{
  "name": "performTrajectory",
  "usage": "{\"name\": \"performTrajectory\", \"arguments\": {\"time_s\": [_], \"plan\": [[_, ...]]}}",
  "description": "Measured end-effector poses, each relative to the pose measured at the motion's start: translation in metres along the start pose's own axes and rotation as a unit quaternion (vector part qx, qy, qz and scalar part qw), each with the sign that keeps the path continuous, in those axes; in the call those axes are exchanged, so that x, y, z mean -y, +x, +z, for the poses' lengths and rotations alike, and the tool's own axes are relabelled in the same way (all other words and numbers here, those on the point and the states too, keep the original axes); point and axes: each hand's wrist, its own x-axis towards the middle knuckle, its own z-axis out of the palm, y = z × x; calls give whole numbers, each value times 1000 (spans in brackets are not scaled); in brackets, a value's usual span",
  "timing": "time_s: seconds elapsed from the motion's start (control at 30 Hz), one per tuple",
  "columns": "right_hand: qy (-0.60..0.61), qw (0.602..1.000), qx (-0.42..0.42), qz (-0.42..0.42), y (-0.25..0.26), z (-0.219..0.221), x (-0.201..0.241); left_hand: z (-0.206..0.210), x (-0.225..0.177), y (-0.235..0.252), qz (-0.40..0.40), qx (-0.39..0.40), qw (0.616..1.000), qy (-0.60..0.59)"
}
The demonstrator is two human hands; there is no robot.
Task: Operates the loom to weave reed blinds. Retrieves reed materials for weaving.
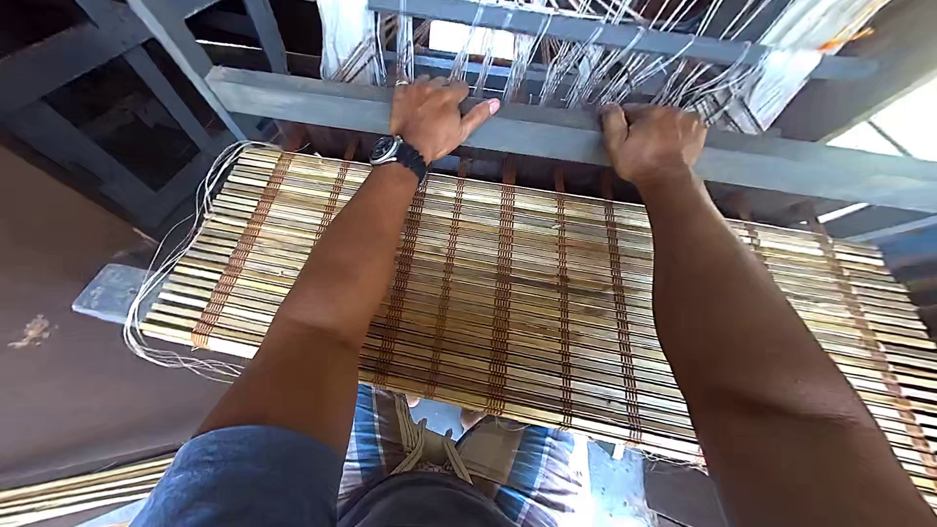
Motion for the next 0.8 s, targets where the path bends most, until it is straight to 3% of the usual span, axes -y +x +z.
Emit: {"name": "performTrajectory", "arguments": {"time_s": [0.17,0.33,0.6,0.8], "plan": [[9,1000,11,1,-18,-8,8,-13,0,-16,-12,18,1000,-15],[15,999,18,-22,-68,-18,6,-25,-4,-64,-3,25,999,-33],[-1,998,-59,-17,-61,-6,7,-23,-1,-60,6,-30,999,9],[7,1000,20,-1,-48,-11,4,-30,-2,-42,-20,82,996,-9]]}}
